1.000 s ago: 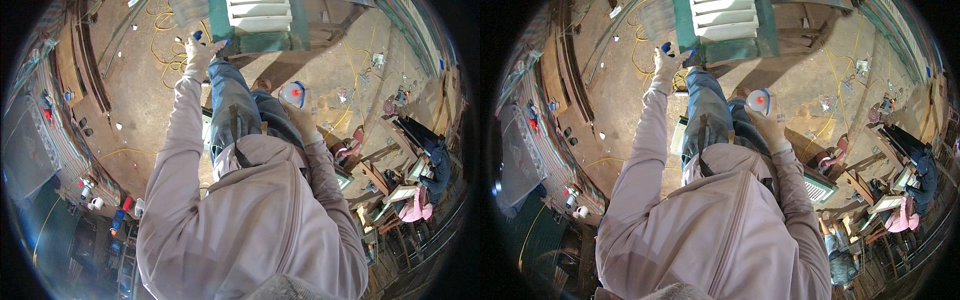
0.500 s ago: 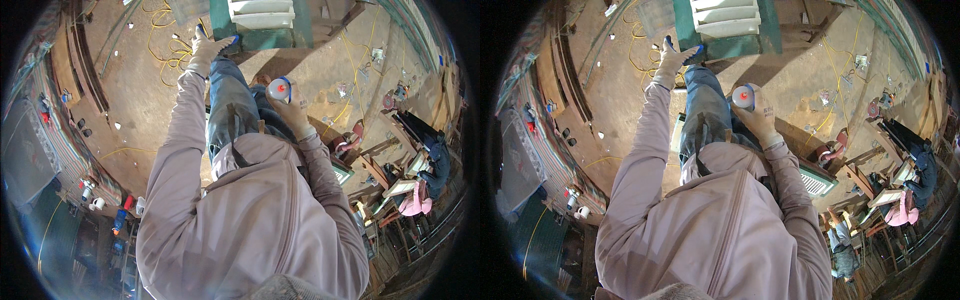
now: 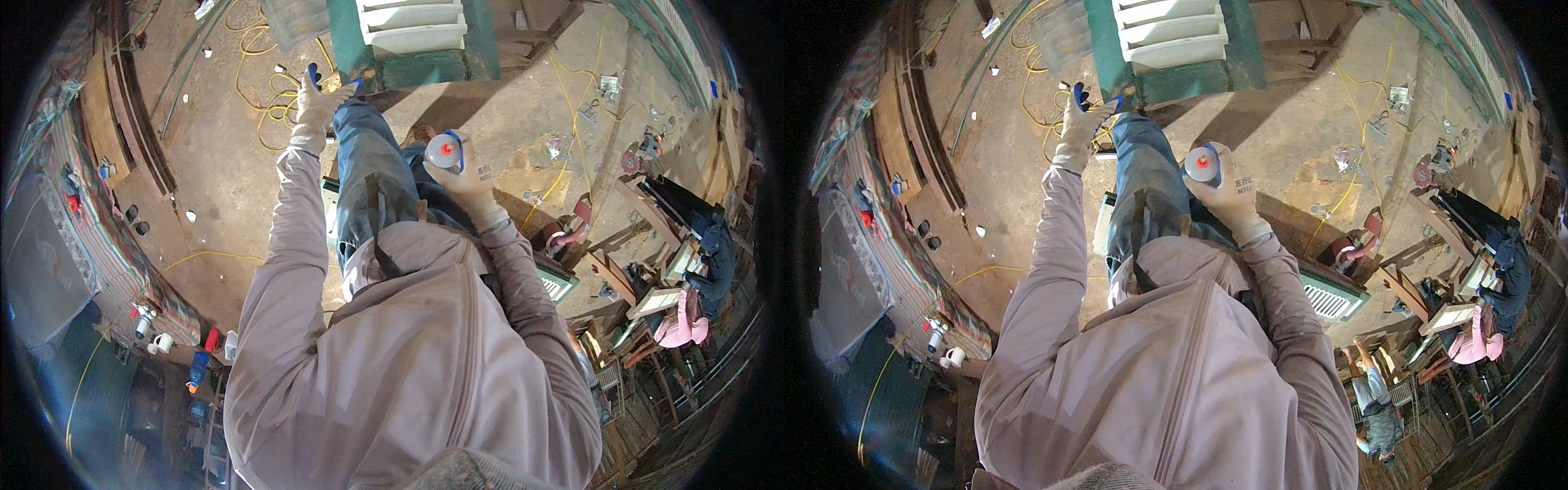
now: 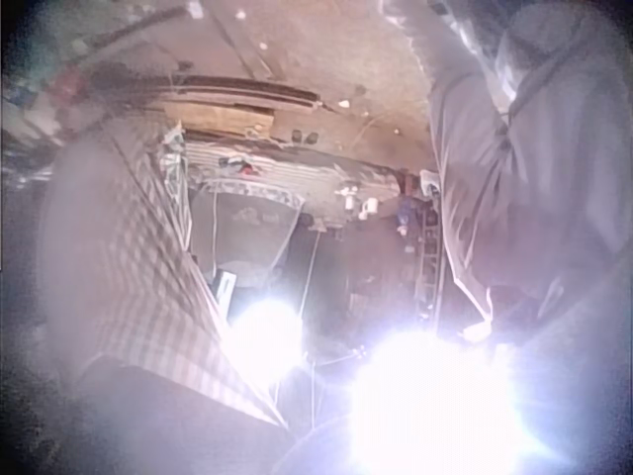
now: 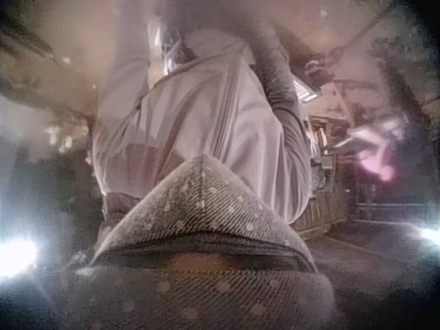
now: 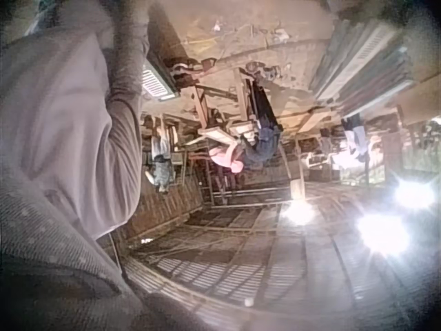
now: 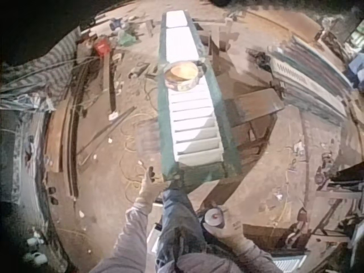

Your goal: The person applies glue from a bottle to the edges of a green wooden slatted panel, then uses a handheld sander to smooth the surface. The person works on multiple sections of the panel in a workshop setting.

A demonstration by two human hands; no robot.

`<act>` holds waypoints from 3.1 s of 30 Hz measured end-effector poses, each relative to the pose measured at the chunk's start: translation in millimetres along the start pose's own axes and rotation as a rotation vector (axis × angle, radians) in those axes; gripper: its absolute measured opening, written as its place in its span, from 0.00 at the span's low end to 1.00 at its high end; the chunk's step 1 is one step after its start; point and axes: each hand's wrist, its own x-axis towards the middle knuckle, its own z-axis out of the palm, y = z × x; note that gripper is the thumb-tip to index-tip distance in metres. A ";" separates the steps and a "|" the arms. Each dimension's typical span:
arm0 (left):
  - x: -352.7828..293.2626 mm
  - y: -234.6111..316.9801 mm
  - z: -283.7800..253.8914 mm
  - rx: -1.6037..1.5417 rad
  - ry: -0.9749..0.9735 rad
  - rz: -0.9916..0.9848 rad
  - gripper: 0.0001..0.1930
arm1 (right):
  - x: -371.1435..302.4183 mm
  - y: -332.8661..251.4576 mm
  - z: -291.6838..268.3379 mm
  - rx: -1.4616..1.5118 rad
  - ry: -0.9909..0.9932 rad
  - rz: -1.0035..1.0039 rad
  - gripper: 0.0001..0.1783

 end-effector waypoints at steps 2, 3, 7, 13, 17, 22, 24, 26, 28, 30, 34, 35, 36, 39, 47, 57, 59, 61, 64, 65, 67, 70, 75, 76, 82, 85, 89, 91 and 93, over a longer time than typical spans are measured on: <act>-4.9 13.3 14.8 0.195 0.042 0.020 0.55 | 1.1 1.5 0.3 0.013 0.019 -0.006 0.38; -6.4 19.8 25.8 0.529 0.129 0.116 0.55 | 1.5 0.9 2.0 0.000 -0.017 -0.007 0.38; -41.9 55.0 63.6 0.221 -0.073 0.087 0.57 | 5.3 10.4 12.7 0.015 -0.155 0.169 0.33; -12.3 13.8 58.7 0.636 0.218 0.464 0.56 | 7.8 55.2 67.6 -0.124 -0.140 0.014 0.53; -7.0 5.6 59.6 0.913 0.330 0.447 0.55 | 10.8 15.6 35.2 -0.060 -0.176 0.106 0.51; 0.0 21.6 53.3 1.006 0.355 0.415 0.55 | 17.4 16.6 48.5 -0.018 -0.151 0.115 0.50; 8.3 17.5 52.4 0.895 0.403 0.404 0.55 | 20.3 19.0 51.7 -0.025 -0.164 0.132 0.49; 11.7 9.0 53.1 0.892 0.396 0.505 0.54 | 24.4 18.1 54.2 -0.025 -0.196 0.153 0.49; -12.9 28.6 65.9 0.997 0.342 0.497 0.52 | 29.6 7.5 50.8 -0.015 -0.220 0.154 0.49; -9.1 26.6 59.1 0.939 0.420 0.374 0.49 | 36.0 -3.8 44.6 -0.020 -0.252 0.138 0.49; 1.8 1.8 61.1 0.647 0.460 0.560 0.48 | 33.7 50.6 91.4 -0.035 -0.056 -0.146 0.51; -61.7 77.9 99.5 0.731 0.143 0.378 0.45 | 30.1 53.9 98.0 -0.131 0.063 -0.158 0.45; -48.3 56.4 80.0 1.021 0.175 0.691 0.43 | 35.9 42.4 90.3 -0.260 0.020 -0.108 0.46; -34.3 8.4 38.7 1.046 0.471 0.580 0.42 | 50.1 8.2 74.0 -0.456 -0.282 0.131 0.46; -71.4 -103.5 -53.4 0.999 0.659 0.514 0.29 | 73.2 -35.4 57.5 -0.244 -0.261 0.146 0.45; -126.8 -165.8 -71.9 0.912 0.597 0.365 0.24 | 100.7 -56.1 59.5 -0.384 -0.334 0.177 0.45; -126.4 -167.0 -67.2 0.874 0.616 0.322 0.22 | 106.3 -58.9 58.1 -0.399 -0.374 0.191 0.45; -126.2 -163.9 -63.2 0.884 0.637 0.338 0.22 | 108.6 -63.5 54.6 -0.387 -0.422 0.212 0.45; -119.2 -158.9 -66.4 0.898 0.607 0.402 0.21 | 106.6 -68.8 50.9 -0.355 -0.468 0.218 0.44; -117.2 -154.7 -66.0 0.907 0.590 0.437 0.21 | 102.5 -69.2 50.5 -0.363 -0.459 0.195 0.44; -114.4 -146.4 -64.2 0.867 0.586 0.409 0.20 | 96.8 -66.2 51.8 -0.389 -0.454 0.172 0.43; -113.3 -141.4 -62.7 0.832 0.590 0.413 0.20 | 87.9 -59.2 56.0 -0.416 -0.461 0.157 0.43; -114.2 -148.3 -67.5 0.838 0.556 0.327 0.20 | 79.9 -67.8 49.8 -0.386 -0.484 0.151 0.44; -114.7 -151.0 -67.5 0.840 0.561 0.345 0.20 | 79.2 -65.5 50.1 -0.399 -0.464 0.128 0.44; -111.8 -158.1 -68.4 0.873 0.564 0.362 0.20 | 93.9 -57.5 52.0 -0.393 -0.399 0.137 0.42; -116.5 -160.2 -71.4 0.857 0.586 0.394 0.20 | 104.8 -81.9 44.0 -0.434 -0.435 0.168 0.42; -123.6 -156.1 -71.0 0.903 0.583 0.336 0.20 | 89.5 -78.7 38.9 -0.414 -0.416 0.140 0.42; -124.9 -154.7 -70.5 0.912 0.590 0.330 0.21 | 78.8 -73.1 40.6 -0.401 -0.414 0.112 0.42; -125.2 -153.1 -68.1 0.896 0.589 0.330 0.21 | 71.5 -65.7 43.4 -0.401 -0.437 0.113 0.42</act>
